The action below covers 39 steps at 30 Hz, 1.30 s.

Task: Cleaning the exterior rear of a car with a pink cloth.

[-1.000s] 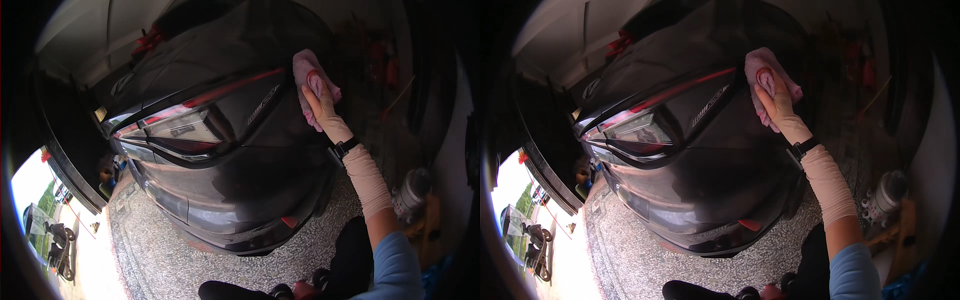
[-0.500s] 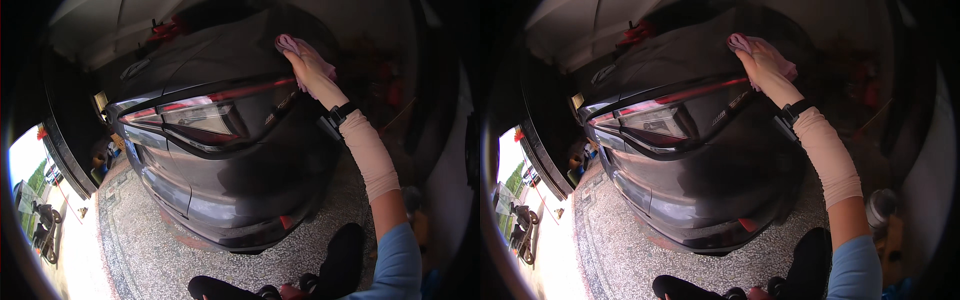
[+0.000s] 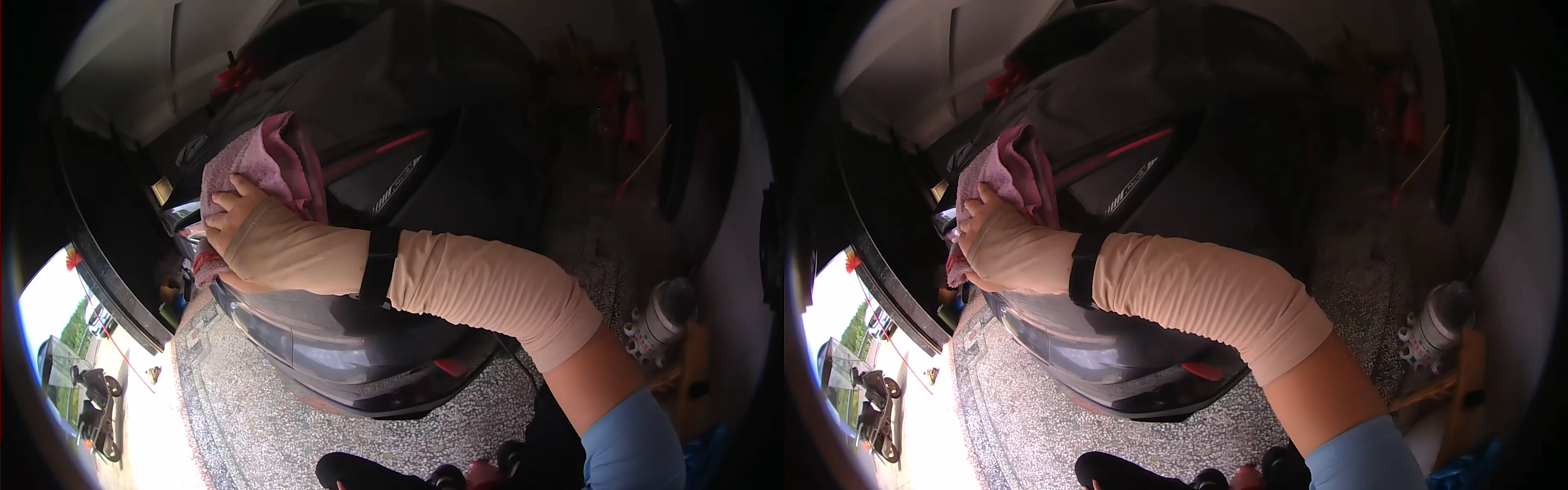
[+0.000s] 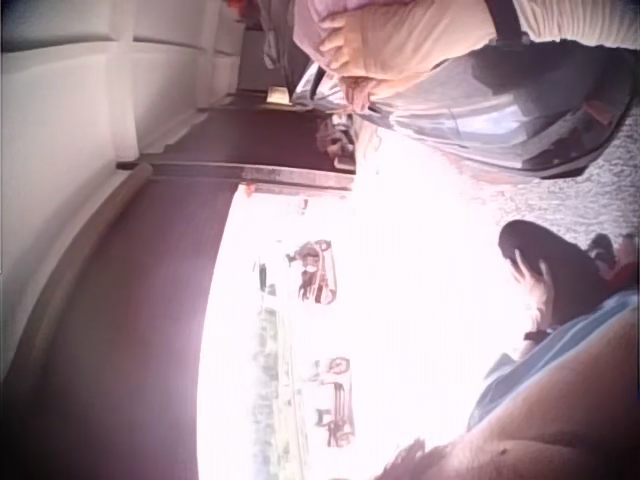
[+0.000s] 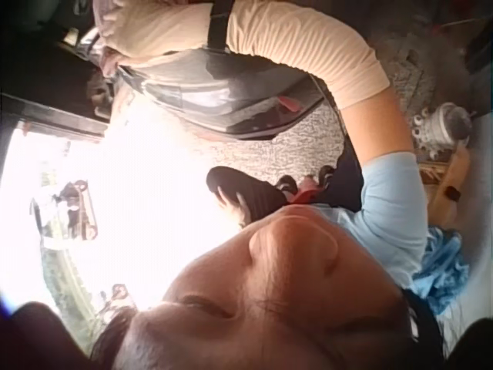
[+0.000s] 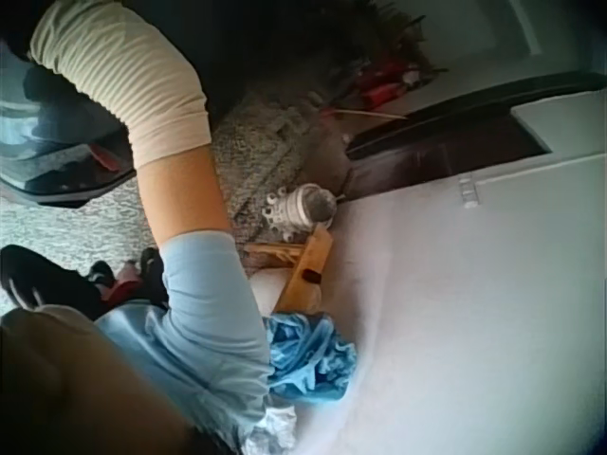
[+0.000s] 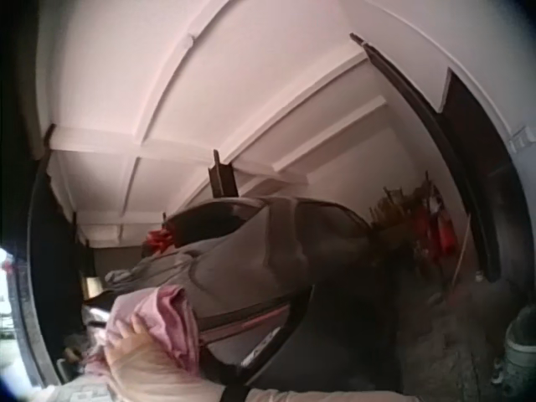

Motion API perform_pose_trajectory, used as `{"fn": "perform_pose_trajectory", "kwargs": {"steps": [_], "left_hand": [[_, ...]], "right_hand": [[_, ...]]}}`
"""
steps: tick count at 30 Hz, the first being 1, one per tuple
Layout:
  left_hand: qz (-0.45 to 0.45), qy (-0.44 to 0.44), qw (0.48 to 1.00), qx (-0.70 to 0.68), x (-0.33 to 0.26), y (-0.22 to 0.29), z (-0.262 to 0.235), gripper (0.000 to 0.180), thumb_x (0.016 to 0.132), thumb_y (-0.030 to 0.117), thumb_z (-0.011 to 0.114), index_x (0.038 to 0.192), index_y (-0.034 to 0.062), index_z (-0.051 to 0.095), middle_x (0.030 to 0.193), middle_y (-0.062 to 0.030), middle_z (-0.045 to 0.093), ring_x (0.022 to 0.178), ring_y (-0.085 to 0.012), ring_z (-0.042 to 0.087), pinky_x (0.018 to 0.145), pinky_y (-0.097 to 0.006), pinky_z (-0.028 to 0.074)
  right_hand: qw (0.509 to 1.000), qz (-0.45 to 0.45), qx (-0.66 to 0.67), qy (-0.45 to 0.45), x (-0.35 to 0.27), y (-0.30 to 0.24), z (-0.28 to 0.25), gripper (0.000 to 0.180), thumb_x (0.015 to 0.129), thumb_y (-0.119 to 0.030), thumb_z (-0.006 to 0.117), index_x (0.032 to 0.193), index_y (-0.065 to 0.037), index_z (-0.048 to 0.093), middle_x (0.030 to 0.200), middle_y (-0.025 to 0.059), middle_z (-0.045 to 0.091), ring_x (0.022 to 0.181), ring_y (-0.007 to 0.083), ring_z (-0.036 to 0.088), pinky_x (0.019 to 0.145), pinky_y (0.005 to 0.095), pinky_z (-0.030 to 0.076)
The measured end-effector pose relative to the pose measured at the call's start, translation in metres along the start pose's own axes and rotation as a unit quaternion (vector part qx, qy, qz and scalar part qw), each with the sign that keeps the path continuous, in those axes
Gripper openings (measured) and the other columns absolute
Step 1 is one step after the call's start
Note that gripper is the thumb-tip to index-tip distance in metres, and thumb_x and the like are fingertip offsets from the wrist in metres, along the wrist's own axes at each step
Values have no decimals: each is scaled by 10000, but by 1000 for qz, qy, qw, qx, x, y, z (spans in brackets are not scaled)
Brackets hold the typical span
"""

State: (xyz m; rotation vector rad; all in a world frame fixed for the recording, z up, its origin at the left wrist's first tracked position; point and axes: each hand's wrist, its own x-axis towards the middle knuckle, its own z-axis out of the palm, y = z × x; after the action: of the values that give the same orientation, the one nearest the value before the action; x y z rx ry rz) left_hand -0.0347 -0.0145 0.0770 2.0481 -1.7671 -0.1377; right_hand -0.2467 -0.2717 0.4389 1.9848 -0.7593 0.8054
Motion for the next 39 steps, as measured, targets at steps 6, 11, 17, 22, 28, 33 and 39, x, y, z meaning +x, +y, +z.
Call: {"fn": "perform_pose_trajectory", "kwargs": {"steps": [6, 11, 17, 22, 28, 33, 39], "left_hand": [[-4, -5, 1000, -7, -1, 5, 1, 664, 822, 240, 578, 1379, 86, 251, 1389, -264, 234, 1258, -436, 267, 1033, -490, 269], [2, -3, 1000, -12, 2, 3, 1, 666, 822, 237, 578, 1381, 87, 247, 1392, -264, 226, 1261, -440, 260, 1033, -495, 267], [-17, 10, 1000, -23, -2, -11, 10, 668, 822, 234, 578, 1383, 89, 244, 1396, -264, 218, 1263, -444, 252, 1032, -499, 264], [27, 28, 995, -93, -1, -22, 22, 673, 815, 212, 579, 1384, 85, 243, 1401, -280, 181, 1274, -457, 213, 1037, -517, 241], [12, 12, 997, -76, 8, -37, 41, 726, 759, 227, 612, 1376, 87, 257, 1415, -260, 162, 1291, -444, 189, 1038, -516, 237], [2, 45, 997, -60, 7, -35, 46, 728, 697, 165, 596, 1353, 77, 293, 1392, -240, 229, 1268, -424, 241, 1034, -483, 255], [6, 46, 997, -60, 6, -29, 46, 728, 707, 167, 611, 1356, 97, 289, 1391, -233, 232, 1270, -423, 242, 1035, -478, 261]], "right_hand": [[994, 28, 98, -31, -10, 28, -26, 400, 764, -401, 566, 941, -49, 635, 952, 84, 641, 955, 232, 573, 909, 378, 372], [958, 174, 210, -84, -30, 53, -72, 299, 803, -322, 545, 1006, -121, 631, 898, 132, 647, 879, 307, 602, 768, 376, 463], [888, 281, 363, 35, -87, 95, -65, 342, 855, -332, 534, 1112, -116, 601, 896, 91, 660, 855, 207, 617, 765, 299, 451], [840, 452, 254, 160, -173, 149, -71, 442, 864, -350, 533, 1171, -32, 544, 1122, 101, 580, 1064, 169, 520, 913, 271, 371], [735, 615, 230, 167, -340, 215, -42, 827, 834, -522, 486, 1373, 36, 200, 1390, 190, 312, 1287, 268, 309, 1037, 311, 245], [678, 715, 150, 85, -353, 83, -16, 852, 838, -500, 510, 1388, 33, 136, 1437, 197, 198, 1330, 286, 212, 1063, 331, 207], [856, 504, 109, 40, -339, -57, 0, 828, 769, -333, 647, 1382, 10, 208, 1423, 207, 218, 1315, 387, 193, 1056, 498, 182]]}}
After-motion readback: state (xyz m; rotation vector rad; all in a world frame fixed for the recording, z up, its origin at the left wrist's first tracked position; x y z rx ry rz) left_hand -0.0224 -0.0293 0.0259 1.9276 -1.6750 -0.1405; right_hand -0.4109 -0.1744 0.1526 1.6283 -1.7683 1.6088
